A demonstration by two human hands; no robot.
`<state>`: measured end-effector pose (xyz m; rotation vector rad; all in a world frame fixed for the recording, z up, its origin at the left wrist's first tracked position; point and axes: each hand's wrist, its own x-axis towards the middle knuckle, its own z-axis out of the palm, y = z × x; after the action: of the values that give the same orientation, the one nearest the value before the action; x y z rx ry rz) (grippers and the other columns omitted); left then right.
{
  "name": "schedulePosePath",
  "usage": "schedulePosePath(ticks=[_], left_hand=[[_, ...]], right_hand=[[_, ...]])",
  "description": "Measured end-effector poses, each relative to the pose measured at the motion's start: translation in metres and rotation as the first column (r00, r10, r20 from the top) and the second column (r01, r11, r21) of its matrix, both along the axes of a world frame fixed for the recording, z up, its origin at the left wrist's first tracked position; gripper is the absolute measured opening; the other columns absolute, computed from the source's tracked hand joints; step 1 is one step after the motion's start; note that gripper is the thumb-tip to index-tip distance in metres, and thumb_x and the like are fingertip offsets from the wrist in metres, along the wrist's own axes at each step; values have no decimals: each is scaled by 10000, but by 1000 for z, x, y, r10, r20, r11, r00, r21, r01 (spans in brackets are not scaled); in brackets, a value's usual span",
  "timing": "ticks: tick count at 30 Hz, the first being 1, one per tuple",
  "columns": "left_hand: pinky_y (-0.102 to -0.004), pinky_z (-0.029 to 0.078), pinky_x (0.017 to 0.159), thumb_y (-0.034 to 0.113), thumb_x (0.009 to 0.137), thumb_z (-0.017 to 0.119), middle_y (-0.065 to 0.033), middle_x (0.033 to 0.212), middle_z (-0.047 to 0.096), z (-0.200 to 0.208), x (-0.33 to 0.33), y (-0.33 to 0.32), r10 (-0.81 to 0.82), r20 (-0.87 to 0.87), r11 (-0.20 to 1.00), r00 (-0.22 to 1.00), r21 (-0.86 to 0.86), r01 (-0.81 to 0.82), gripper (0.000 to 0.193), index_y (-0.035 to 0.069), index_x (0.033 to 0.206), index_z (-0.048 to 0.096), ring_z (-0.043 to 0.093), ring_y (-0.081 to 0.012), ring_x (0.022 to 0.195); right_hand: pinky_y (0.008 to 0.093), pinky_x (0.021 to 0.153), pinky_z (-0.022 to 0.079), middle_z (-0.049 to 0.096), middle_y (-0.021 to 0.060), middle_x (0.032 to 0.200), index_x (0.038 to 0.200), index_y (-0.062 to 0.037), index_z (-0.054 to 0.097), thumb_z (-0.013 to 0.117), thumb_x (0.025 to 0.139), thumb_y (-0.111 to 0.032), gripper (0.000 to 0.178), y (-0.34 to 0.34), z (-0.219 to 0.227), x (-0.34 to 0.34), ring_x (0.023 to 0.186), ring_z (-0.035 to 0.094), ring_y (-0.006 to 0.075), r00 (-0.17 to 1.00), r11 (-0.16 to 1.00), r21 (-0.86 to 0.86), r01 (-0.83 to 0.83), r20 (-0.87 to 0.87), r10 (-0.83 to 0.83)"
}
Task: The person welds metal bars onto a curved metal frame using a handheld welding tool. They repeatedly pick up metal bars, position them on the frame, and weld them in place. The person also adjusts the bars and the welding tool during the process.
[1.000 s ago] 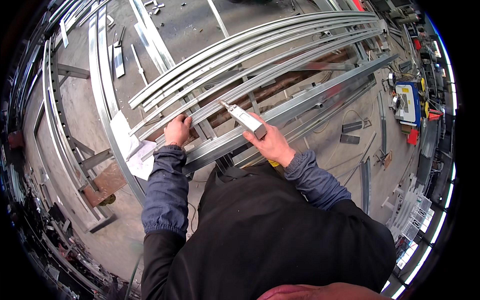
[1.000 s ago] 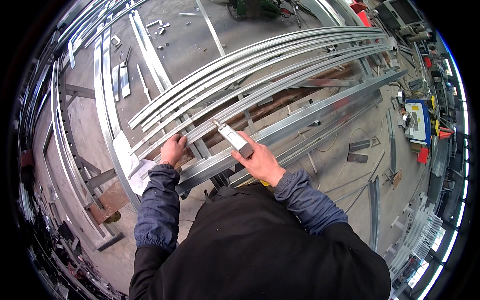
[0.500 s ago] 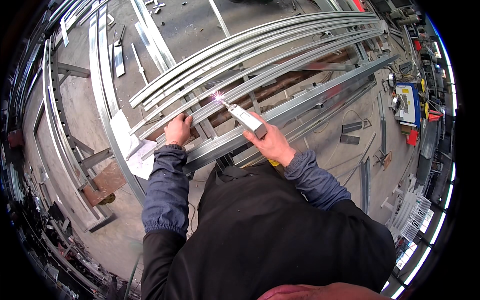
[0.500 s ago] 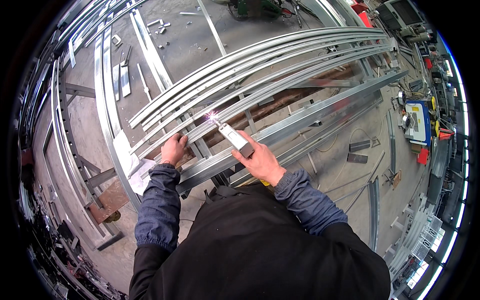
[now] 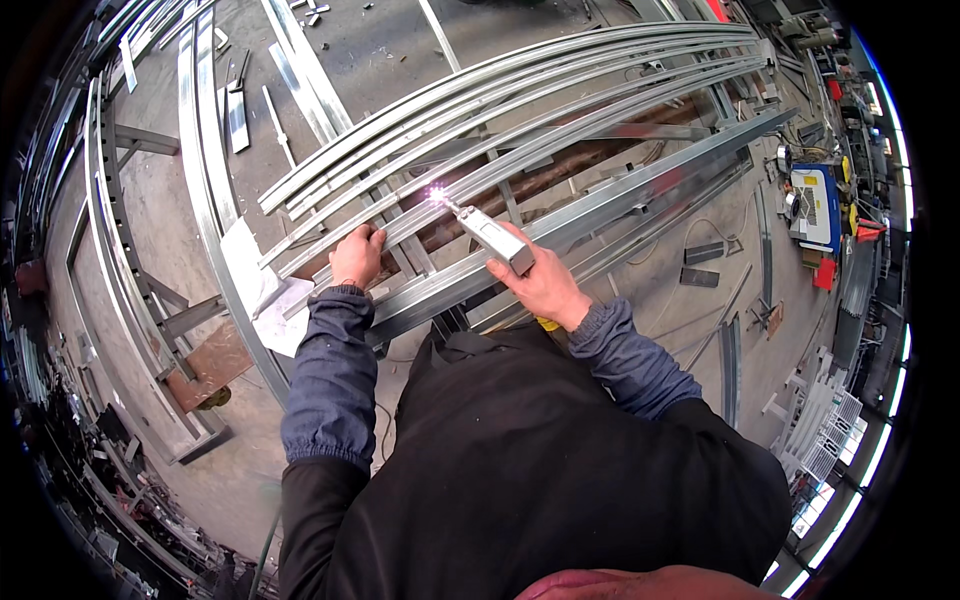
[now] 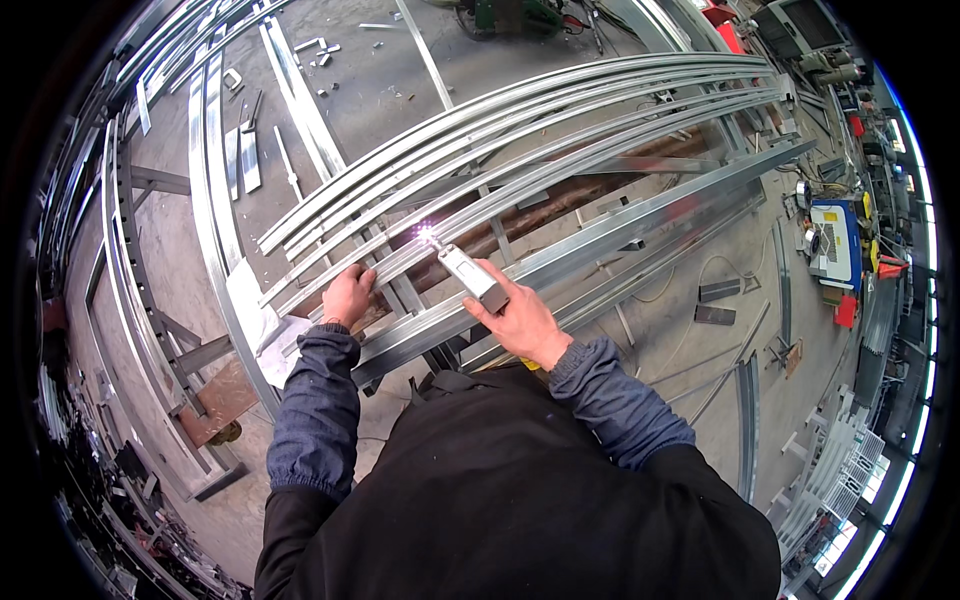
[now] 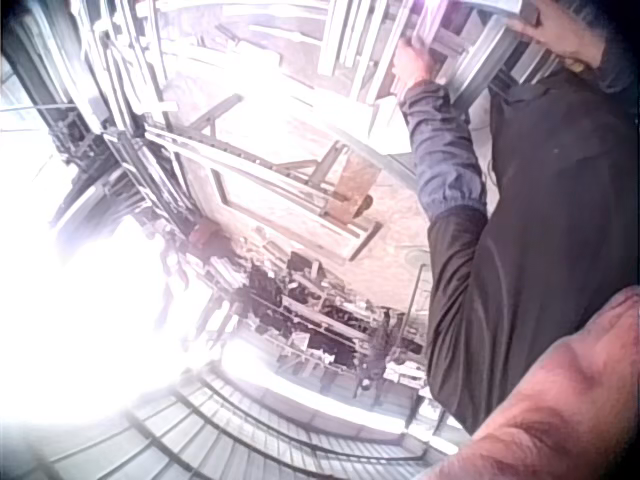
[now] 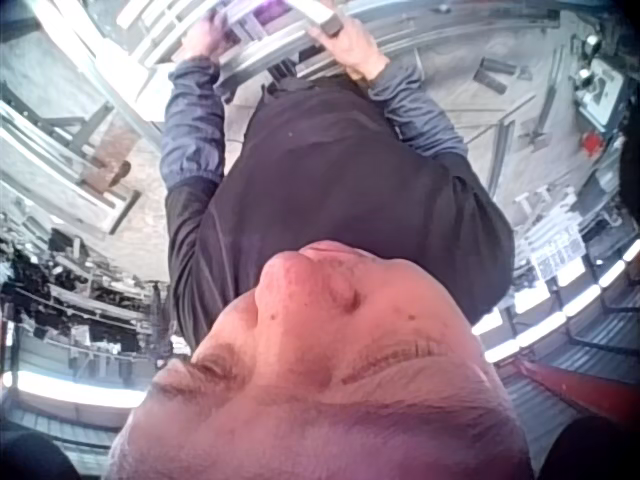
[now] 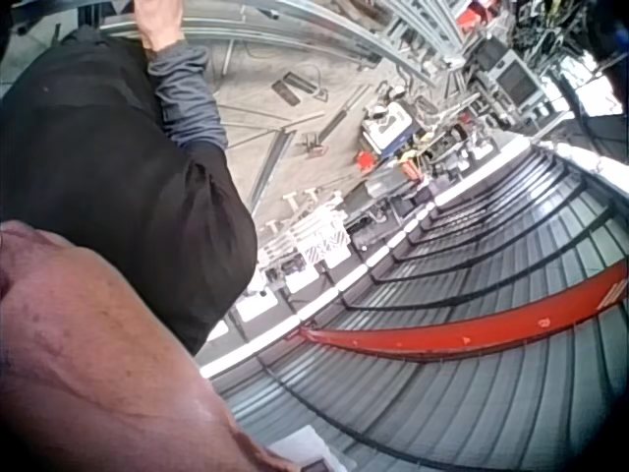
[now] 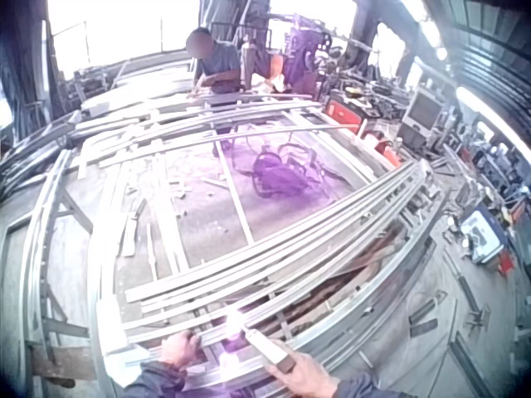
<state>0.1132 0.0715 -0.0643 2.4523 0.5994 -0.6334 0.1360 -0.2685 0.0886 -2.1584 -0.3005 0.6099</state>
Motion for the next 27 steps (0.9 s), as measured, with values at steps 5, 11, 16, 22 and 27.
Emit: schedulePosePath(ticks=[5, 11, 16, 22, 27], left_hand=[[-612, 485, 1039, 538, 1071, 580, -199, 1161, 804, 2, 0, -1, 4, 4, 1000, 1000, -4, -4, 466, 127, 1199, 759, 737, -430, 1148], [-613, 480, 1043, 536, 1072, 580, -188, 1160, 806, 1, -1, 0, 11, -3, 1000, 1000, -15, -11, 455, 136, 1200, 755, 738, -421, 1152], [-612, 470, 1054, 531, 1076, 580, -183, 1165, 805, 3, 1, 0, 2, -30, 1000, 1000, -10, -3, 444, 138, 1190, 753, 735, -415, 1161], [-614, 463, 1064, 531, 1075, 583, -177, 1189, 802, 1, 0, 0, 7, -14, 1000, 1000, -13, -7, 444, 139, 1196, 754, 729, -409, 1182], [-614, 460, 1077, 533, 1072, 585, -177, 1203, 801, 2, 1, 0, 17, -20, 1000, 1000, -23, -17, 453, 141, 1221, 756, 728, -408, 1190]], right_hand=[[503, 945, 579, 758, 290, 1178, 1647, -134, 457, 708, 1052, -520, 752, -2, -5, -3, 1154, 714, 503, 1000, 1000, -4, 12, -23, -12], [509, 951, 576, 754, 295, 1184, 1643, -134, 457, 705, 1052, -525, 751, -2, -4, -4, 1154, 712, 506, 1000, 1000, -19, 2, -20, -2], [514, 949, 573, 754, 297, 1177, 1636, -128, 457, 706, 1053, -521, 746, -2, -4, -6, 1146, 710, 510, 1000, 1000, -17, 0, -7, 0], [517, 933, 578, 754, 298, 1169, 1630, -119, 461, 711, 1053, -508, 740, -3, -2, -7, 1131, 711, 513, 1000, 999, -31, -6, -13, 6], [516, 937, 579, 749, 298, 1203, 1633, -120, 459, 710, 1055, -501, 737, -3, 4, -8, 1156, 705, 510, 1000, 999, -40, -7, -20, 6]])
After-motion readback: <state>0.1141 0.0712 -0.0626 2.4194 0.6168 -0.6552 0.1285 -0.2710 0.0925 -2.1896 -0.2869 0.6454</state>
